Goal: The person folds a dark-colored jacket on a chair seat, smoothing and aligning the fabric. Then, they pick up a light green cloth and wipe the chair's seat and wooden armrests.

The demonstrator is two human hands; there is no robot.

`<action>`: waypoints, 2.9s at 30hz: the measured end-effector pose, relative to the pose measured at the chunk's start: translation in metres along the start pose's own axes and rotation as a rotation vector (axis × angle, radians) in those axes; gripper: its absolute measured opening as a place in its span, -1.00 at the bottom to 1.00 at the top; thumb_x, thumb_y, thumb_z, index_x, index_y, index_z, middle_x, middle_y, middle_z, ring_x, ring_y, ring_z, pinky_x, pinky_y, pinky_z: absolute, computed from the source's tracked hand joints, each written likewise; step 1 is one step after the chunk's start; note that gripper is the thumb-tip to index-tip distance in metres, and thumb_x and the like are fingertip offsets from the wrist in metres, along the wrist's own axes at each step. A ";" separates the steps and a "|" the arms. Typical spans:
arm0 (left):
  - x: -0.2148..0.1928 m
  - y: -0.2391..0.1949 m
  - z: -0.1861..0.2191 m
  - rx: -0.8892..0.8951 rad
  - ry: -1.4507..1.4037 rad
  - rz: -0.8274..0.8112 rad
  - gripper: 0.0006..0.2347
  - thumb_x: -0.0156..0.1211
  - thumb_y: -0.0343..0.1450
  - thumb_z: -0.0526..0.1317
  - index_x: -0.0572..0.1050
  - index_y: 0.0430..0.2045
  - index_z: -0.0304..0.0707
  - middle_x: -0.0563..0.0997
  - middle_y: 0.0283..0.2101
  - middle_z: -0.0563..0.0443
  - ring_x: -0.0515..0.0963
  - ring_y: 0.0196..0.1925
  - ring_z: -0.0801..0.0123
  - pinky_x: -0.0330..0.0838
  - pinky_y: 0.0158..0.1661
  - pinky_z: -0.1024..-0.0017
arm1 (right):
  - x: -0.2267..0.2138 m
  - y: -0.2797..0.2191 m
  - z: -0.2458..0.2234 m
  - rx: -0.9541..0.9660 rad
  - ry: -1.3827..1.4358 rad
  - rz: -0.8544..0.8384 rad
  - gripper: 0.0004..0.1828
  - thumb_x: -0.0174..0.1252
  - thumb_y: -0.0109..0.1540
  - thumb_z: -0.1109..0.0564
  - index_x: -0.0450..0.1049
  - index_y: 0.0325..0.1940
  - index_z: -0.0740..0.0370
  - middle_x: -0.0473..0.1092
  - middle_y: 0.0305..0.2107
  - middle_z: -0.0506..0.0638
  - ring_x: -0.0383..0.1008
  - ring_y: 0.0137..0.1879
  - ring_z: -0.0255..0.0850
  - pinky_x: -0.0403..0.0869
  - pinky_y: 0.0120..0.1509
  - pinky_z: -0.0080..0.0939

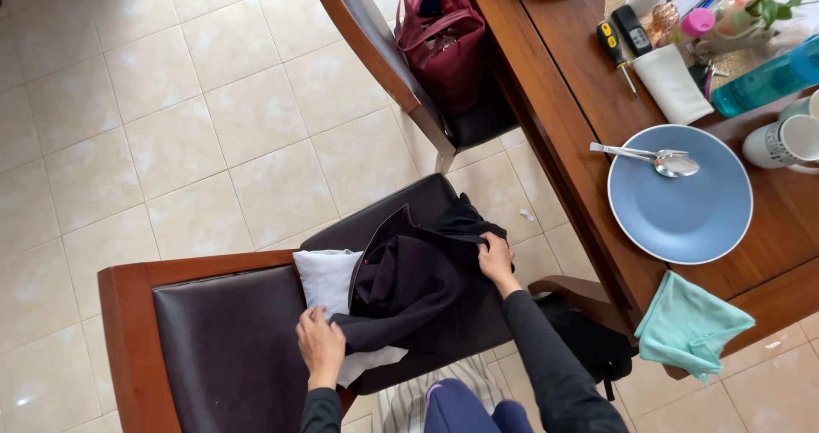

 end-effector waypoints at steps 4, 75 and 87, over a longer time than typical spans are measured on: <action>-0.033 0.033 0.091 0.219 -0.175 0.120 -0.38 0.44 0.21 -0.18 0.34 0.18 -0.31 0.29 0.30 -0.32 0.26 0.35 -0.21 0.21 0.28 -0.02 | -0.077 0.006 -0.108 -0.086 0.165 -0.411 -0.82 0.16 0.31 0.10 0.47 -0.06 0.21 0.51 -0.31 0.14 0.52 -0.18 0.00 0.46 -0.01 -0.09; -0.205 0.039 0.213 0.658 -1.073 -0.129 -0.40 0.29 0.35 -0.31 0.19 0.32 -0.31 0.40 0.31 -0.15 0.48 0.29 0.19 0.50 0.06 0.31 | -0.276 -0.073 -0.379 -0.637 0.602 -0.272 -0.64 0.03 0.29 0.39 0.47 0.17 0.33 0.54 -0.10 0.00 0.49 0.05 -0.33 0.43 0.17 -0.32; 0.116 0.121 0.145 0.468 -0.494 0.023 -0.73 0.35 0.24 -0.26 0.50 -0.29 -0.47 0.58 -0.23 -0.45 0.57 -0.09 -0.33 0.49 -0.13 0.02 | -0.288 -0.088 -0.421 -0.664 0.824 -0.687 -0.61 0.01 0.23 0.41 0.49 0.14 0.41 0.47 -0.06 -0.01 0.46 0.08 -0.24 0.42 0.21 -0.24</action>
Point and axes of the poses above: each hand's wrist, its own y-axis towards the middle knuckle, its own x-axis out of the palm, z = x × y, the point moved 6 cm from there along y, towards the middle knuckle
